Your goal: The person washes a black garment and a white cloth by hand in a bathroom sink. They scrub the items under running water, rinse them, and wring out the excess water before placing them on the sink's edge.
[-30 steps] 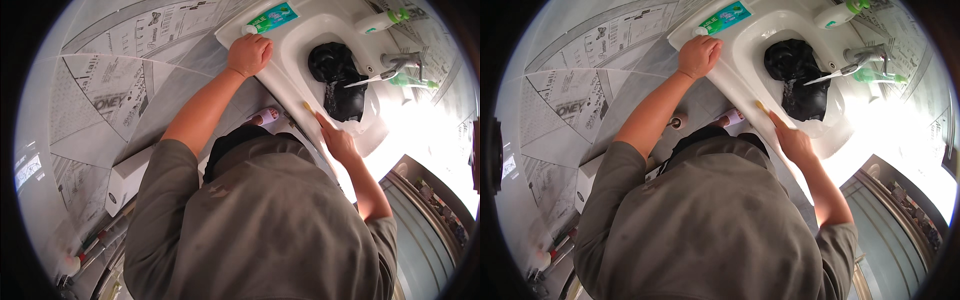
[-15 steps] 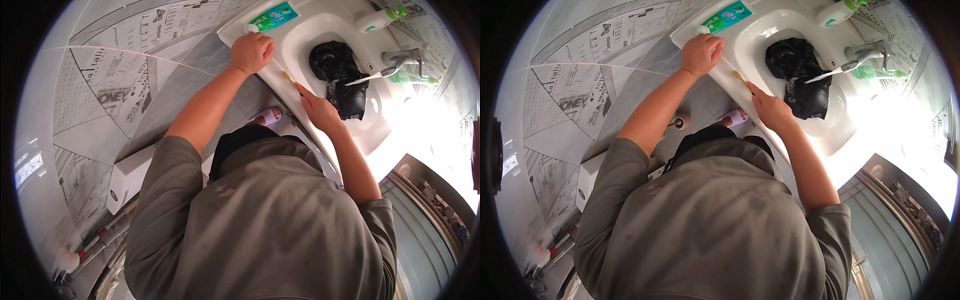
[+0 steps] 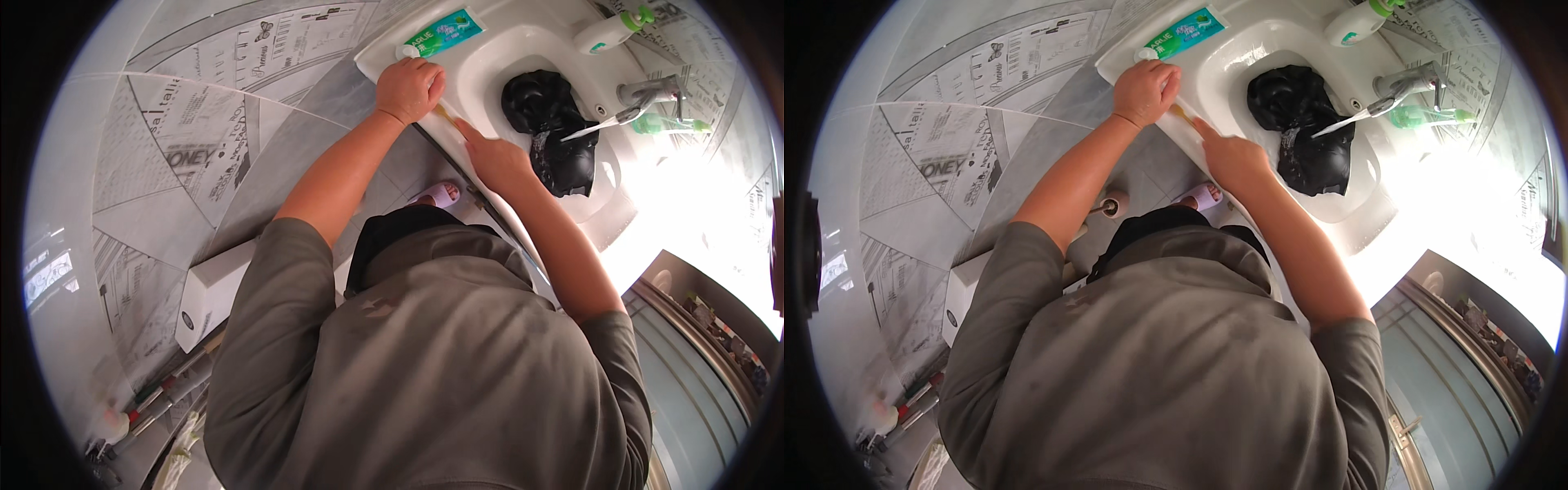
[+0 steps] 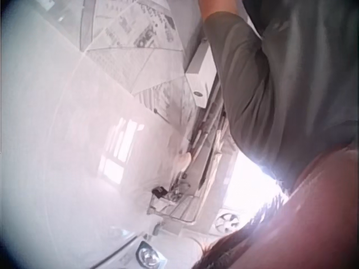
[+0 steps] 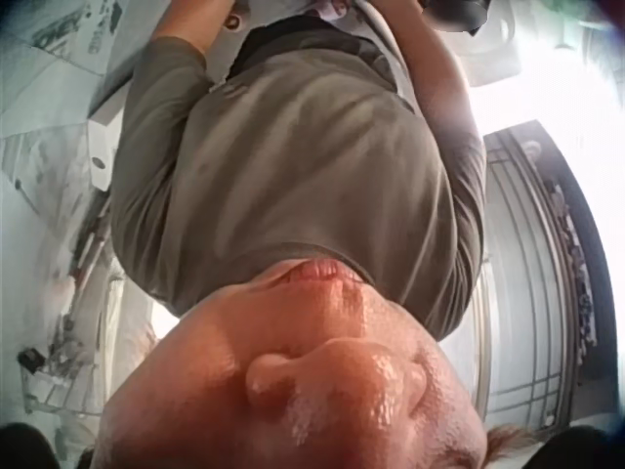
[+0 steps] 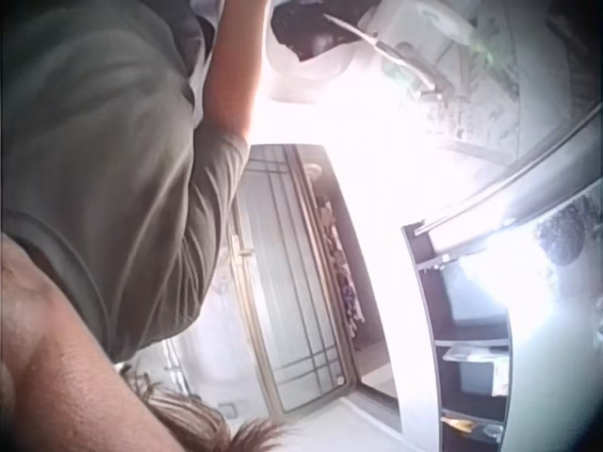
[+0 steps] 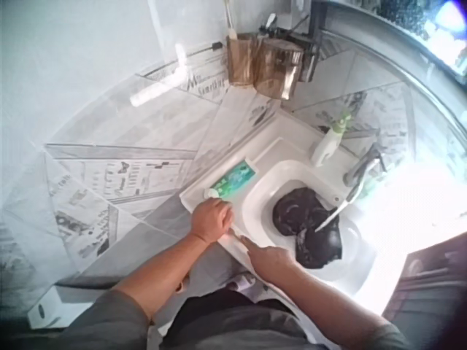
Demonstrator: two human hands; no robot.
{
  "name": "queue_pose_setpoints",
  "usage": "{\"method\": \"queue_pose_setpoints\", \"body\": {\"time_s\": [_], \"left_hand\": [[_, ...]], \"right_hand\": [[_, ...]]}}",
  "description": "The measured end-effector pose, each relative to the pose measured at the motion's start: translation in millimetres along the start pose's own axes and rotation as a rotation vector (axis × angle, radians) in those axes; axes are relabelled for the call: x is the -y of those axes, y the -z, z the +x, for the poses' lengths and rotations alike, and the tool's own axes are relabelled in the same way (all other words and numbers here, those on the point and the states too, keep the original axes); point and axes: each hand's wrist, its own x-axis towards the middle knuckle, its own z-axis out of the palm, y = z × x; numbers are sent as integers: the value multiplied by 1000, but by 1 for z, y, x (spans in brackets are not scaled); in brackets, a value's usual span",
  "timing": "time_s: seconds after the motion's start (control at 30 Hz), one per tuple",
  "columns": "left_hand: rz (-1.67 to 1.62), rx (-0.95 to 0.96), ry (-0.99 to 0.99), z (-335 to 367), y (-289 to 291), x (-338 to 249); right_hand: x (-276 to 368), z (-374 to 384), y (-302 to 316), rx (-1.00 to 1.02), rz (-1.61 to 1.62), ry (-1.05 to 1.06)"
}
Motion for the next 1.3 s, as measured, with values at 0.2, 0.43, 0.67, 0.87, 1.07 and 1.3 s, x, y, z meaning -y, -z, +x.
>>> {"method": "queue_pose_setpoints", "body": {"time_s": [0.2,0.43,0.67,0.87,1.07,1.3], "left_hand": [[45,38,-39,-3,3,1],[150,123,-131,-52,17,-45],[-292,377,-281,-86,1,-133],[-24,424,-151,-49,45,-46],[193,325,-200,-47,43,-41],[-450,694,-339,-32,-2,-100]], "right_hand": [[-19,-39,16,185,31,-67],[-111,-154,-63,-150,837,-167],[-74,-147,-56,-477,1145,-343],[-99,-171,-56,-578,1107,-400],[-130,-208,-49,-799,1182,-651],[-224,-205,-24,-842,689,-915]]}}
